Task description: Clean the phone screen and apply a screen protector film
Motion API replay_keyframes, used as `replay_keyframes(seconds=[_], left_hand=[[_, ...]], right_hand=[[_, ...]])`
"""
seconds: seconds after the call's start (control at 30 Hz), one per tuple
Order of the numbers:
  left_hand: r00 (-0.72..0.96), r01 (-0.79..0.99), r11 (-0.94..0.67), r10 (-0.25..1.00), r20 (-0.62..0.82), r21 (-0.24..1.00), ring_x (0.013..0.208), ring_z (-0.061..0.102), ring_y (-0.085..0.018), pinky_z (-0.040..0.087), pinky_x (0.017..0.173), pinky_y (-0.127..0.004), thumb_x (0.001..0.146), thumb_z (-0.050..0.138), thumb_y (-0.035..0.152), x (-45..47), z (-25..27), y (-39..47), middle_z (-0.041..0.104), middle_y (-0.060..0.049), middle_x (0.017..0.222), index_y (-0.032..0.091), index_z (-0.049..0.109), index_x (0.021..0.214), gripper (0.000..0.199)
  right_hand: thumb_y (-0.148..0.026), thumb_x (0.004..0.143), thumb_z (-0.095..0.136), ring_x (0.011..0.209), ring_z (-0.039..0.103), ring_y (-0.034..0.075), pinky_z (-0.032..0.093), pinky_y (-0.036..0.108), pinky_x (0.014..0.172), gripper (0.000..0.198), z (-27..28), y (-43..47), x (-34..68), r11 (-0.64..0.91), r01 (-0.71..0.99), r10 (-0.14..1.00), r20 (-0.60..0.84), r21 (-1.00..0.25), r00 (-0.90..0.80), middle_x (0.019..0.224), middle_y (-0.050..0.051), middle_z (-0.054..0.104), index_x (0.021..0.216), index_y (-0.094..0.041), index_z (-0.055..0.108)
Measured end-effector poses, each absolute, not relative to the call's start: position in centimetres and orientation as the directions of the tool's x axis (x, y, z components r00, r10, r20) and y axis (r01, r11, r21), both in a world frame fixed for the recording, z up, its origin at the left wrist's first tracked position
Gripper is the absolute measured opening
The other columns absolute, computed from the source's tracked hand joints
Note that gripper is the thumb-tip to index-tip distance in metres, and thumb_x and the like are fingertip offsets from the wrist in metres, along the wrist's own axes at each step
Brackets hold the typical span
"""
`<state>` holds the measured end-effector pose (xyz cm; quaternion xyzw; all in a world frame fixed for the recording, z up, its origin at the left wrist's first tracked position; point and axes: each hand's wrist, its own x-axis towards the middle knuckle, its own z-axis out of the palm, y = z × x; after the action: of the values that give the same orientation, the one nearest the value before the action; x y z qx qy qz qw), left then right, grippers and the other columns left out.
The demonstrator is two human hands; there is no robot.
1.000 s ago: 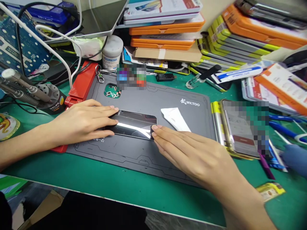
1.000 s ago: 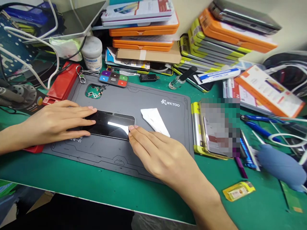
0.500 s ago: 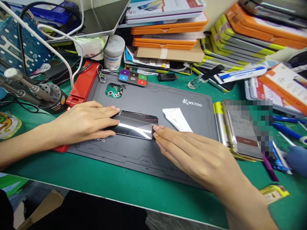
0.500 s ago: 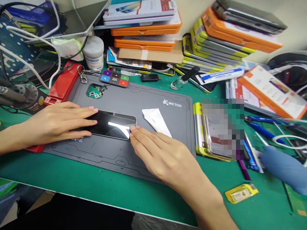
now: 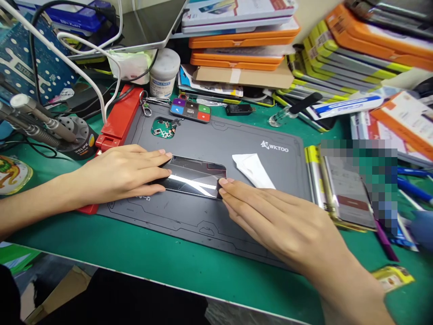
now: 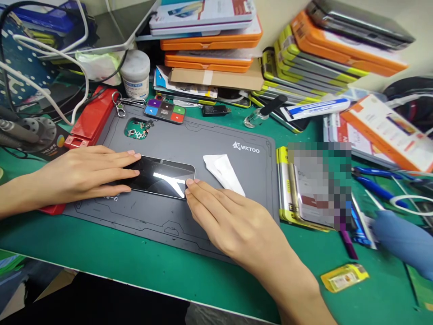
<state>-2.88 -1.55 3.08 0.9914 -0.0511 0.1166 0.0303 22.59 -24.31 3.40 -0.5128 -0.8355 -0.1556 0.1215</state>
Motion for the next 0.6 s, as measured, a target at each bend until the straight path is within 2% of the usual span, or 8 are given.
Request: replay_keyframes(seconds=[0.13, 0.4, 0.6], left_hand=[[0.951, -0.142, -0.99, -0.138, 0.277, -0.006, 0.13, 0.072, -0.024, 0.059, 0.104, -0.036, 0.113, 0.046, 0.039, -2.81, 3.07, -1.65, 0.07, -0.014, 0.144, 0.015, 0.074, 0.125, 0.038], [0.966, -0.121, -0.988, -0.094, 0.242, 0.099, 0.133, 0.07, -0.026, 0.059, 0.109, -0.041, 0.111, 0.052, 0.038, -2.89, 3.13, -1.79, 0.068, -0.016, 0.146, 0.016, 0.074, 0.129, 0.036], [0.961, -0.118, -0.986, -0.083, 0.263, 0.119, 0.13, 0.072, -0.027, 0.061, 0.107, -0.042, 0.11, 0.056, 0.038, -2.83, 3.07, -1.68, 0.069, -0.014, 0.145, 0.017, 0.074, 0.13, 0.034]], right_hand=[[0.003, 0.095, 0.067, 0.108, 0.08, 0.03, 0.066, 0.043, 0.087, 0.023, 3.2, -24.43, 22.76, 0.438, 0.889, 0.813, 0.365, 0.133, -0.454, 0.123, 0.02, 0.08, 0.118, -0.004, 0.071], [0.004, 0.094, 0.068, 0.107, 0.08, 0.029, 0.065, 0.042, 0.09, 0.027, 2.89, -24.49, 23.01, 0.45, 0.88, 0.798, 0.374, 0.154, -0.473, 0.124, 0.02, 0.079, 0.121, -0.004, 0.07], [0.001, 0.095, 0.068, 0.106, 0.08, 0.03, 0.064, 0.043, 0.091, 0.023, 3.08, -24.39, 22.9, 0.454, 0.881, 0.8, 0.373, 0.136, -0.47, 0.122, 0.02, 0.08, 0.118, -0.004, 0.071]])
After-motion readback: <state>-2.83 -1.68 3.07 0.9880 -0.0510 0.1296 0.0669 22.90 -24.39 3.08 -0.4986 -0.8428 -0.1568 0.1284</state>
